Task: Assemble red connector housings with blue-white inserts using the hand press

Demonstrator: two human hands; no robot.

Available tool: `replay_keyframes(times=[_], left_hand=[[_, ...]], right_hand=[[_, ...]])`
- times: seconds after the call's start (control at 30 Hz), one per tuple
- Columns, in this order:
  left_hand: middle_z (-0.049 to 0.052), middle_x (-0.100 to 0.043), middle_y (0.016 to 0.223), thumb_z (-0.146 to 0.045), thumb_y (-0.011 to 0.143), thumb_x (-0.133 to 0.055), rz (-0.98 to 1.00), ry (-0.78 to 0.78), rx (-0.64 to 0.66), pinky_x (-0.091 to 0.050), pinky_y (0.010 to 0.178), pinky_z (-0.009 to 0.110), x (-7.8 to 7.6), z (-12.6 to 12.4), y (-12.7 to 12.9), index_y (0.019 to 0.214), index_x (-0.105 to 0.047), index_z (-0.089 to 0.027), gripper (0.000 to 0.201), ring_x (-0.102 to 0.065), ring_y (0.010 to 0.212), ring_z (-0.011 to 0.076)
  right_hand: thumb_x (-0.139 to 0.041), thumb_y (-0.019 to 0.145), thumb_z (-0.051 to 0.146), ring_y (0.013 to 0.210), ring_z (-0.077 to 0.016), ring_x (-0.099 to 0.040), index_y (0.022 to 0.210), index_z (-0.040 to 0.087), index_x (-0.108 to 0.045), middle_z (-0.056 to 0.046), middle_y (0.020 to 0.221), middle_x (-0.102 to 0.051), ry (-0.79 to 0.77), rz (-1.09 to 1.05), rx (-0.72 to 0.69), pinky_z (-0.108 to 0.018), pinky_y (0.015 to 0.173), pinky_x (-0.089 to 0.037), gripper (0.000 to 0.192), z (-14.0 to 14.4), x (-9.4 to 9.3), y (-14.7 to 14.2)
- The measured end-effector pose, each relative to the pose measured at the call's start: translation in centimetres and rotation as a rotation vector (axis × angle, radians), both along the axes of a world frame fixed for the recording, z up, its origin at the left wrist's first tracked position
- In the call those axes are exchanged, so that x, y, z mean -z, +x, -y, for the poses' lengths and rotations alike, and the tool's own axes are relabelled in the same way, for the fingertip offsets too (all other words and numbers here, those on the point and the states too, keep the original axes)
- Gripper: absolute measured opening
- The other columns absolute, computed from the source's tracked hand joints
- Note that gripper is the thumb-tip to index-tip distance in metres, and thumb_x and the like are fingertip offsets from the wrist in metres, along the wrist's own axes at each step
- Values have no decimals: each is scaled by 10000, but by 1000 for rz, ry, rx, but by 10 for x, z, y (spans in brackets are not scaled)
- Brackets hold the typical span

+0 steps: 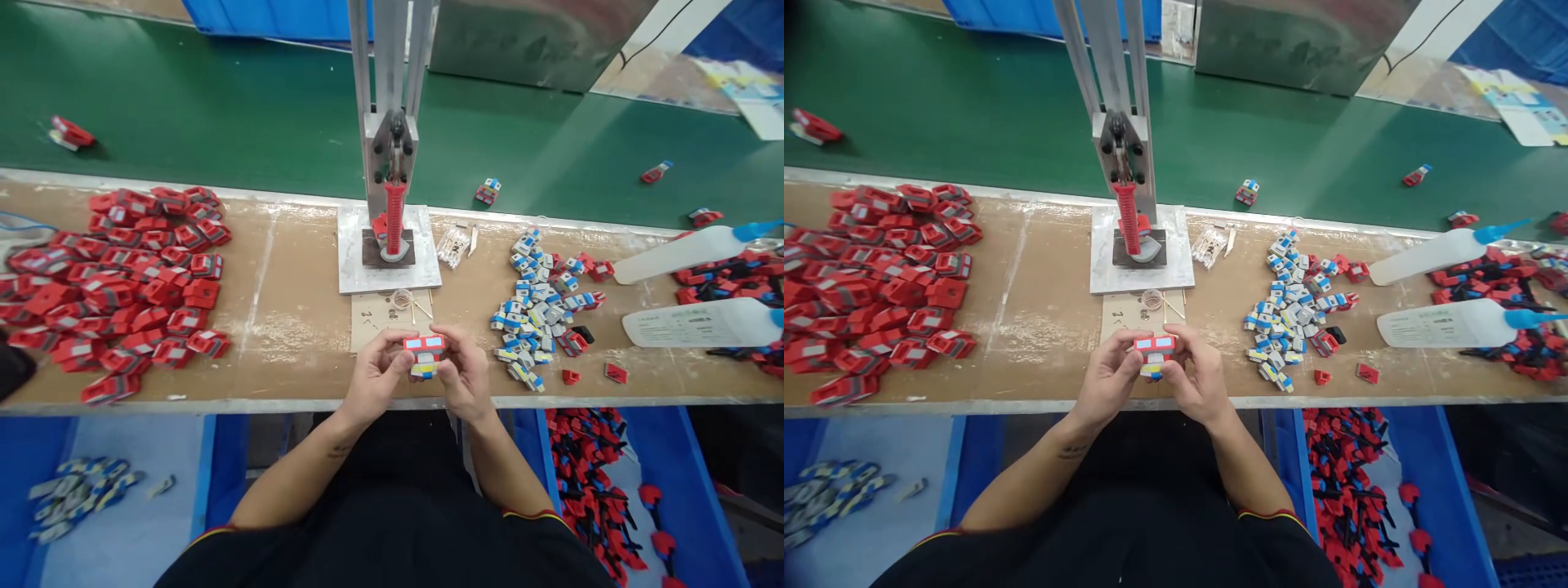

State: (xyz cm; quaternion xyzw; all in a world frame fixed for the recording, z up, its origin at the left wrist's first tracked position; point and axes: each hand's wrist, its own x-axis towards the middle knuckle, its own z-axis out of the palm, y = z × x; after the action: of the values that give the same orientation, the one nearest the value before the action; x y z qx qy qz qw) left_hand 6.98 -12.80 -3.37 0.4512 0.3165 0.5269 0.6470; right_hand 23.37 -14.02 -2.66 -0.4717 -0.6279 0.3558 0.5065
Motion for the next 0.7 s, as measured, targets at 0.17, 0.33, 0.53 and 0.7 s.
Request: replay_keyframes(times=[0.17,0.33,0.53,0.7], left_hand=[[41,-741,920,-485,971,-726,22,-81,24,-611,625,228,-3,11,8,1117,-702,-198,323,-728,719,137],[111,-701,1188,-526,894,-803,-98,289,-4,-653,849,314,2,18,8,1333,-671,-237,542,-751,1030,221],[103,-726,1151,-516,891,-807,-307,654,-245,-646,914,370,6,14,1,1378,-655,-233,583,-745,1044,232],[98,-740,1085,-509,927,-768,-332,759,-297,-660,848,378,2,16,2,1397,-637,-215,569,-753,985,238]], right_hand=[[-315,1084,635,764,-199,-645,967,240,-716,-49,877,-677,255,-17,249,-348,642,-513,574,-6,-1,-16],[-364,1104,510,644,-170,-578,804,239,-687,-6,697,-618,332,-114,369,-342,599,-427,517,-5,-12,-28],[-293,1084,623,605,-191,-559,780,252,-655,-10,672,-590,298,-58,315,-370,577,-430,601,0,-22,-33],[-352,1054,604,565,-205,-509,697,271,-604,-27,615,-533,216,-123,327,-398,555,-414,550,5,-29,-39]])
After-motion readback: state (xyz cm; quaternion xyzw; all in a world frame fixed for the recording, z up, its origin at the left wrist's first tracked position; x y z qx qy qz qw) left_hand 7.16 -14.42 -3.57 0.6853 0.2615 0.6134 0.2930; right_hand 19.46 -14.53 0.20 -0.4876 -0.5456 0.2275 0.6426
